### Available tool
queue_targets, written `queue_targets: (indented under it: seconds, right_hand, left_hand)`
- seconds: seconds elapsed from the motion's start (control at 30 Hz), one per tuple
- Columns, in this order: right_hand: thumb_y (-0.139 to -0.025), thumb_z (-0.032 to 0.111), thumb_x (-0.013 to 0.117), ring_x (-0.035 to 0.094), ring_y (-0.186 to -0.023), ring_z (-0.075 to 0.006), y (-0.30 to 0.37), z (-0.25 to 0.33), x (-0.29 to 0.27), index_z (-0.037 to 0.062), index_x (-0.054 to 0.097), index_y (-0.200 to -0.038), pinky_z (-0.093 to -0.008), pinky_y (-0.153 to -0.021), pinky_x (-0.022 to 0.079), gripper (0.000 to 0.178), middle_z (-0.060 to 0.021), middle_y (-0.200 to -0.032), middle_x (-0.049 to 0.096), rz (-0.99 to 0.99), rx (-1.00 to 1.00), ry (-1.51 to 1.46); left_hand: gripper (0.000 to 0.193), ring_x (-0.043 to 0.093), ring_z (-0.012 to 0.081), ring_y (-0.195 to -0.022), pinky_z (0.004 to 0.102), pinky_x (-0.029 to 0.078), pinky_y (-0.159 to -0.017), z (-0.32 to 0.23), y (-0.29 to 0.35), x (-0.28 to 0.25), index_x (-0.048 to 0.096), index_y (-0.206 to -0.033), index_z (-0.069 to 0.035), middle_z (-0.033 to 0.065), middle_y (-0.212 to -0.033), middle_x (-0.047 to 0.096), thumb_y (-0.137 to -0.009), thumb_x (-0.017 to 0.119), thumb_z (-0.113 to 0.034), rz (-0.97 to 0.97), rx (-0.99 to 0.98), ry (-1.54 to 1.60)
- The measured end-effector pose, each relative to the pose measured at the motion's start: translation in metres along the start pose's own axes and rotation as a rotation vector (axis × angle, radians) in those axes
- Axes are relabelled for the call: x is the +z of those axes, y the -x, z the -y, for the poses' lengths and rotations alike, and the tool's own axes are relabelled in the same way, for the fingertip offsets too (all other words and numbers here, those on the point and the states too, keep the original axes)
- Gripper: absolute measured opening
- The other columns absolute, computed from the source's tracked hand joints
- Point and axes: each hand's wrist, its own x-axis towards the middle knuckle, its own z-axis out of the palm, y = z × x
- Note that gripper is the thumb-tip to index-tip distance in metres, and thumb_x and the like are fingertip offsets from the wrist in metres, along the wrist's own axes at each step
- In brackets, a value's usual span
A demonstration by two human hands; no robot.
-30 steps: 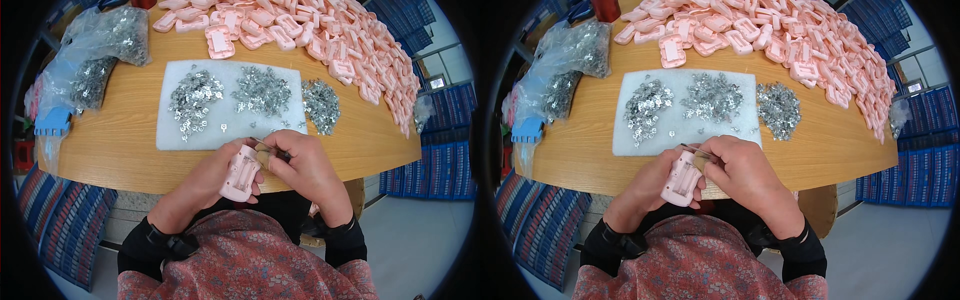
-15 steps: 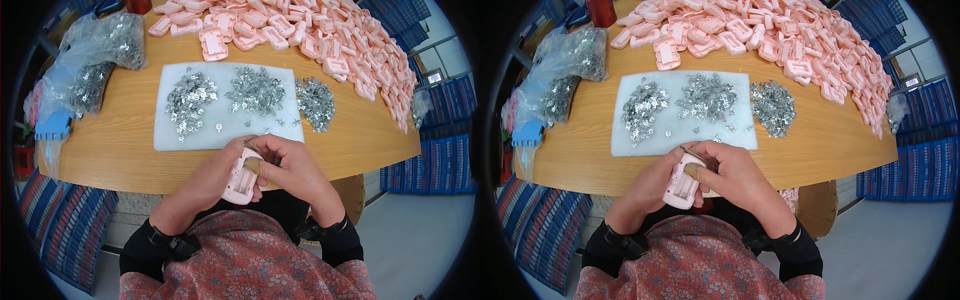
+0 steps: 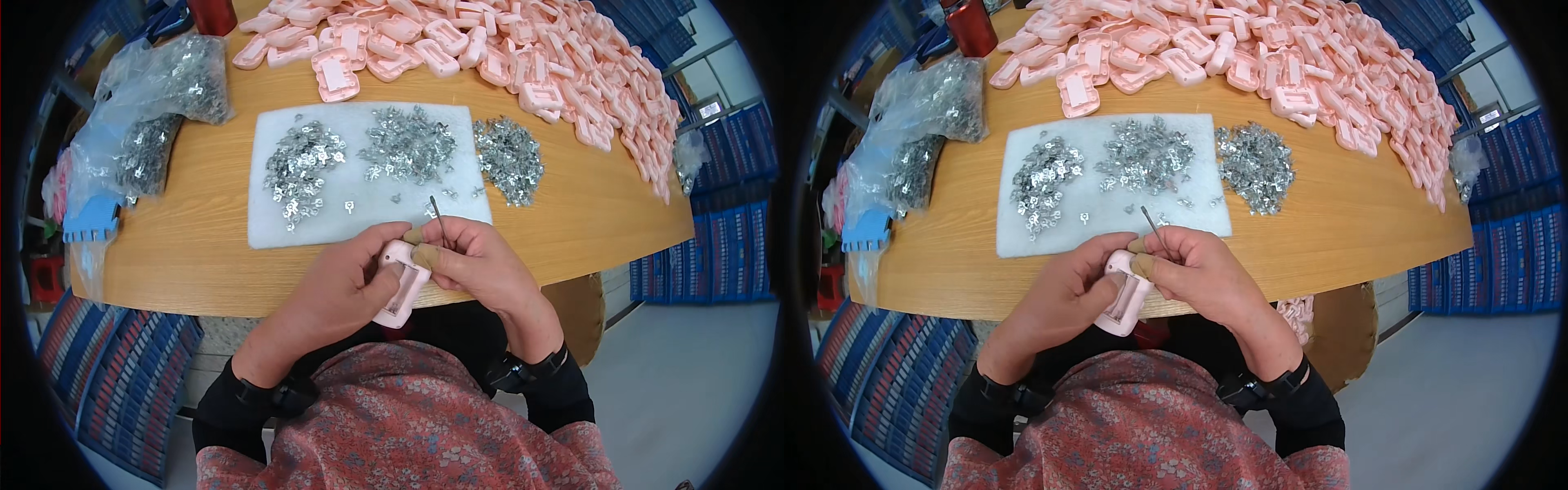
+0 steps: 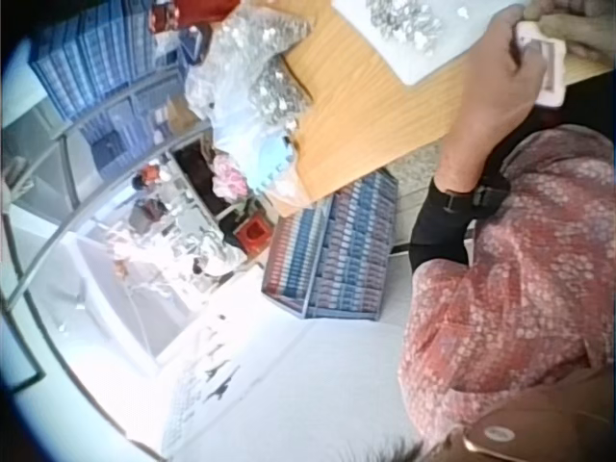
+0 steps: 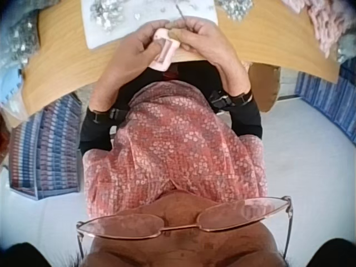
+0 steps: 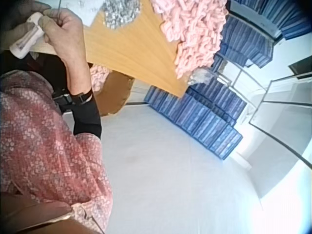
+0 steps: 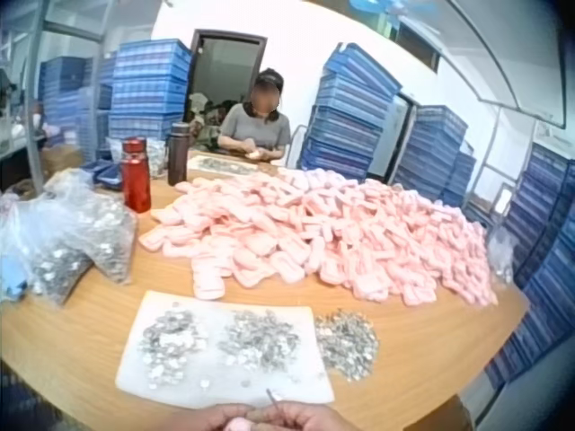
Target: The person sits at a table and repeatedly inserts small metal pins into pink plastic housings using a small metal tool. They pick up a housing, position a pin, and use the tool to push it into place, then place the assembled unit aside.
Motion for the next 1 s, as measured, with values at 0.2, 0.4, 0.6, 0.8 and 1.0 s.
queue_targets:
  seconds: [0.2, 0.4, 0.6, 0.8, 1.0]
  right_hand:
    - [-0.097, 0.018, 0.066, 0.046, -0.062, -0.0004, 0.003, -0.004, -0.001, -0.0005, 0.062, -0.108, -0.0181, -0.053, 0.036, 0.022, 0.005, -0.075, 0.056, -0.023, 0.0, -0.077]
    - [-0.095, 0.011, 0.067, 0.048, -0.067, -0.001, 0.001, -0.014, 0.003, -0.0016, 0.061, -0.117, -0.019, -0.059, 0.04, 0.026, 0.0041, -0.08, 0.057, -0.133, -0.272, 0.056]
    - [-0.089, 0.002, 0.069, 0.046, -0.07, -0.0006, 0.003, -0.006, 0.011, -0.0006, 0.063, -0.118, -0.0195, -0.062, 0.042, 0.029, 0.0055, -0.079, 0.057, -0.13, -0.358, 0.226]
    - [-0.087, 0.003, 0.071, 0.045, -0.068, -0.0009, -0.001, -0.003, 0.003, -0.0008, 0.07, -0.106, -0.0199, -0.06, 0.041, 0.019, 0.0061, -0.074, 0.056, -0.111, -0.328, 0.314]
    - [-0.087, 0.007, 0.071, 0.047, -0.069, -0.0034, 0.003, -0.014, -0.003, -0.002, 0.069, -0.108, -0.0219, -0.063, 0.042, 0.022, 0.0041, -0.076, 0.057, -0.117, -0.299, 0.174]
  left_hand:
    - [0.038, 0.059, 0.0139, -0.072, 0.0314, 0.048, -0.064, -0.002, -0.005, 0.004, 0.052, -0.131, 0.004, 0.0062, -0.094, 0.064, -0.099, 0.048, -0.017, -0.059, 0.105, -0.167]
    - [0.042, 0.043, 0.0105, -0.061, 0.0246, 0.035, -0.054, 0.009, -0.006, -0.004, 0.049, -0.137, -0.003, 0.0021, -0.086, 0.052, -0.104, 0.037, -0.025, 0.072, -0.248, 0.872]
    - [0.044, 0.043, 0.0112, -0.059, 0.0249, 0.034, -0.052, 0.012, -0.004, -0.007, 0.05, -0.136, -0.005, 0.0023, -0.081, 0.048, -0.104, 0.036, -0.033, 0.176, -0.283, 1.056]
    - [0.039, 0.042, 0.0125, -0.053, 0.0258, 0.033, -0.049, 0.012, -0.002, -0.008, 0.053, -0.125, -0.008, 0.004, -0.081, 0.05, -0.103, 0.039, -0.037, 0.255, -0.293, 0.967]
    - [0.04, 0.045, 0.0144, -0.054, 0.026, 0.033, -0.048, 0.023, -0.003, -0.013, 0.052, -0.124, -0.01, 0.0113, -0.087, 0.057, -0.104, 0.04, -0.042, 0.319, -0.232, 1.014]
